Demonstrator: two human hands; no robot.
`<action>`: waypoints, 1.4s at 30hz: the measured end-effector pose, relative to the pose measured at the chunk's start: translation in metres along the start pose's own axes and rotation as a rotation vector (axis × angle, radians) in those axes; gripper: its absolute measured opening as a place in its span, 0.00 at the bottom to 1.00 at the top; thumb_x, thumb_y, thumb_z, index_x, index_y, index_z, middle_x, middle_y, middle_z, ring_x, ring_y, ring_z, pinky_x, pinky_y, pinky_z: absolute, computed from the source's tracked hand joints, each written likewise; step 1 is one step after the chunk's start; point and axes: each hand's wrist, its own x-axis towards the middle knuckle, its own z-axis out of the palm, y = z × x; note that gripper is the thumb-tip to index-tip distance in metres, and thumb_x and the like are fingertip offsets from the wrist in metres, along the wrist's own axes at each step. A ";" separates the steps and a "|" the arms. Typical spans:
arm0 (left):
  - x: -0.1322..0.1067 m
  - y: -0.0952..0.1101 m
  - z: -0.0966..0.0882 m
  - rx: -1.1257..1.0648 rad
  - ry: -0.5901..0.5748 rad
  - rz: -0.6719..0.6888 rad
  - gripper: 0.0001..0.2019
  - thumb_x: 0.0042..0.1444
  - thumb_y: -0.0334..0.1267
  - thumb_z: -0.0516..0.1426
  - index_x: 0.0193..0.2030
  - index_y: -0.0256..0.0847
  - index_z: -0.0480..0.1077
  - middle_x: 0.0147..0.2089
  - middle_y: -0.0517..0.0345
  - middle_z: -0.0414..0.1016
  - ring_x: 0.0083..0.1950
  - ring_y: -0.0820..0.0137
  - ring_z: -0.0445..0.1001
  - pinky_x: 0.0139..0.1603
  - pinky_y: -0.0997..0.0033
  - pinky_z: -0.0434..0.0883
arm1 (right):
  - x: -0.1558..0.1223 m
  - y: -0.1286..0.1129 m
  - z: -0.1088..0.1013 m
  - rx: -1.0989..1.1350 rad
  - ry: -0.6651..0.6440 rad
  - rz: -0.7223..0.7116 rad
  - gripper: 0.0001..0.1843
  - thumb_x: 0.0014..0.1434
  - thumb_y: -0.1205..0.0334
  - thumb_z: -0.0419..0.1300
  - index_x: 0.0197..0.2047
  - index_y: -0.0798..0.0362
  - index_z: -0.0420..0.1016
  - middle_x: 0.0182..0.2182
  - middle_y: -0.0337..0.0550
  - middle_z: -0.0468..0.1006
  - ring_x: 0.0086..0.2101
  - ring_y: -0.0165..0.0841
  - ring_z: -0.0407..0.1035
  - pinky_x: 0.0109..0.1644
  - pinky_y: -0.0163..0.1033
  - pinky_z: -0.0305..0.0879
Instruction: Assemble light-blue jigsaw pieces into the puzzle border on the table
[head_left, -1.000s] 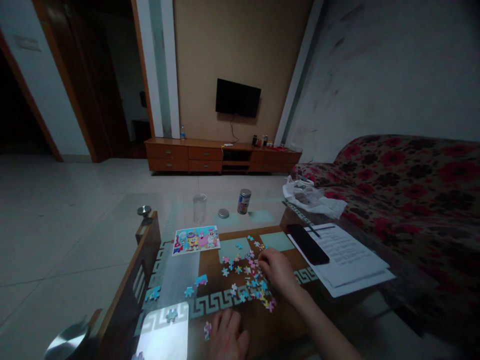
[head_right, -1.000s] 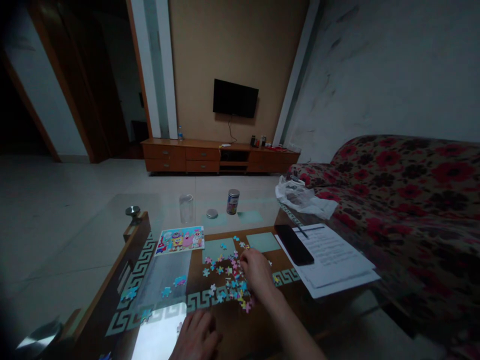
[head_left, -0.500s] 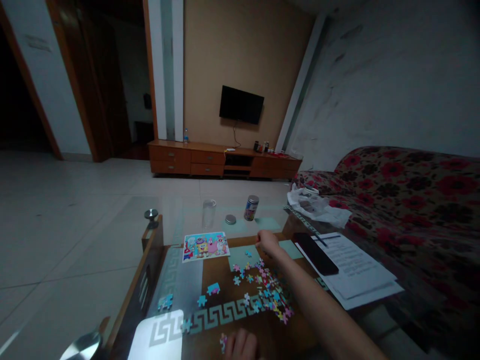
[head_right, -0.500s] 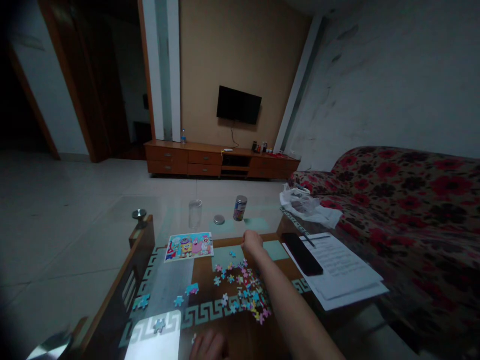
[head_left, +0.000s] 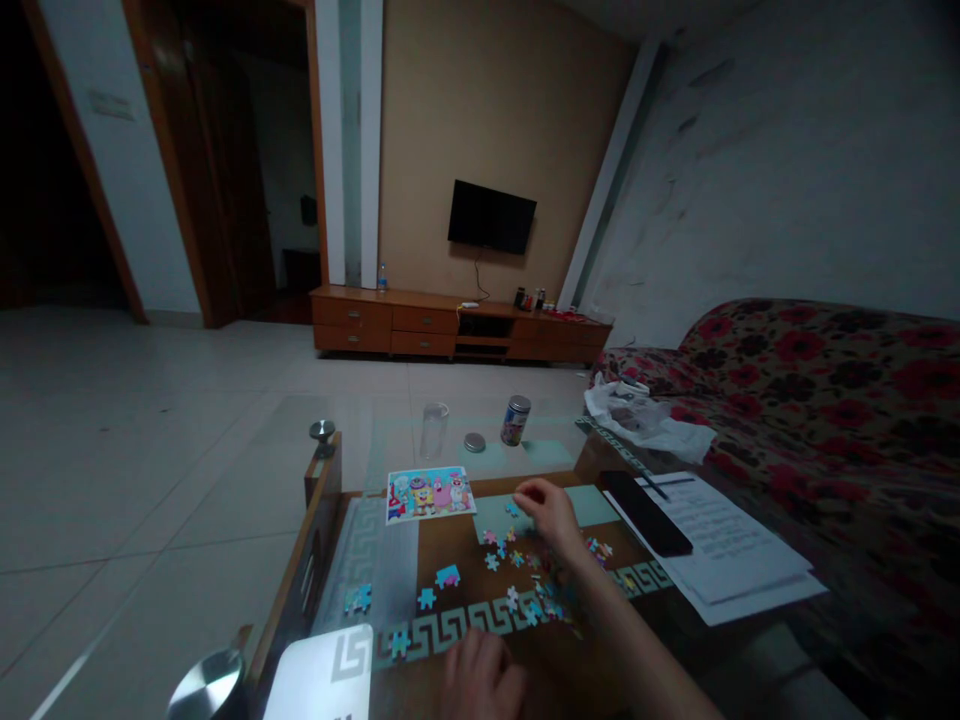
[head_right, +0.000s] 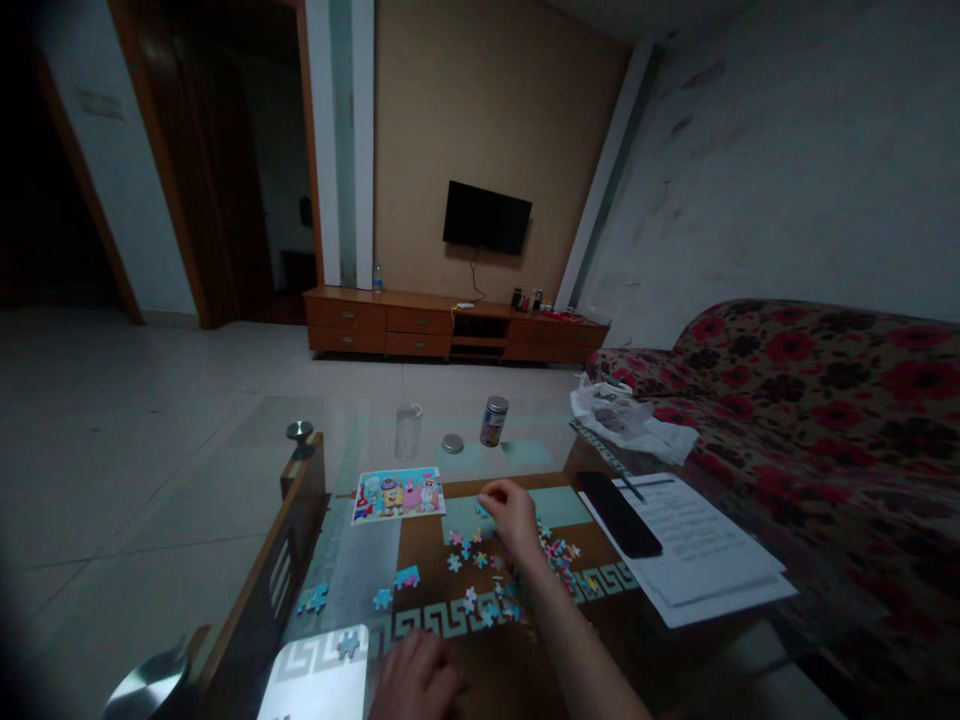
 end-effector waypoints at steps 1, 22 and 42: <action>-0.001 -0.004 -0.011 -0.025 0.022 0.105 0.12 0.48 0.26 0.57 0.37 0.48 0.72 0.43 0.55 0.74 0.48 0.60 0.69 0.48 0.61 0.66 | -0.010 -0.003 0.005 0.072 -0.040 0.010 0.09 0.55 0.56 0.58 0.33 0.54 0.72 0.30 0.43 0.77 0.35 0.36 0.72 0.38 0.37 0.65; 0.006 -0.029 -0.102 -1.000 0.271 -0.178 0.14 0.49 0.48 0.59 0.34 0.40 0.72 0.33 0.56 0.77 0.38 0.63 0.73 0.41 0.67 0.67 | -0.082 -0.045 0.039 0.738 -0.621 0.229 0.20 0.40 0.47 0.69 0.27 0.55 0.73 0.20 0.34 0.70 0.20 0.24 0.59 0.26 0.32 0.53; 0.004 -0.030 -0.105 -0.831 0.251 -0.179 0.16 0.49 0.51 0.56 0.37 0.41 0.72 0.38 0.54 0.77 0.42 0.60 0.73 0.46 0.62 0.66 | -0.088 -0.037 0.045 0.639 -0.590 0.111 0.10 0.43 0.59 0.68 0.21 0.54 0.71 0.19 0.32 0.66 0.23 0.25 0.57 0.29 0.33 0.53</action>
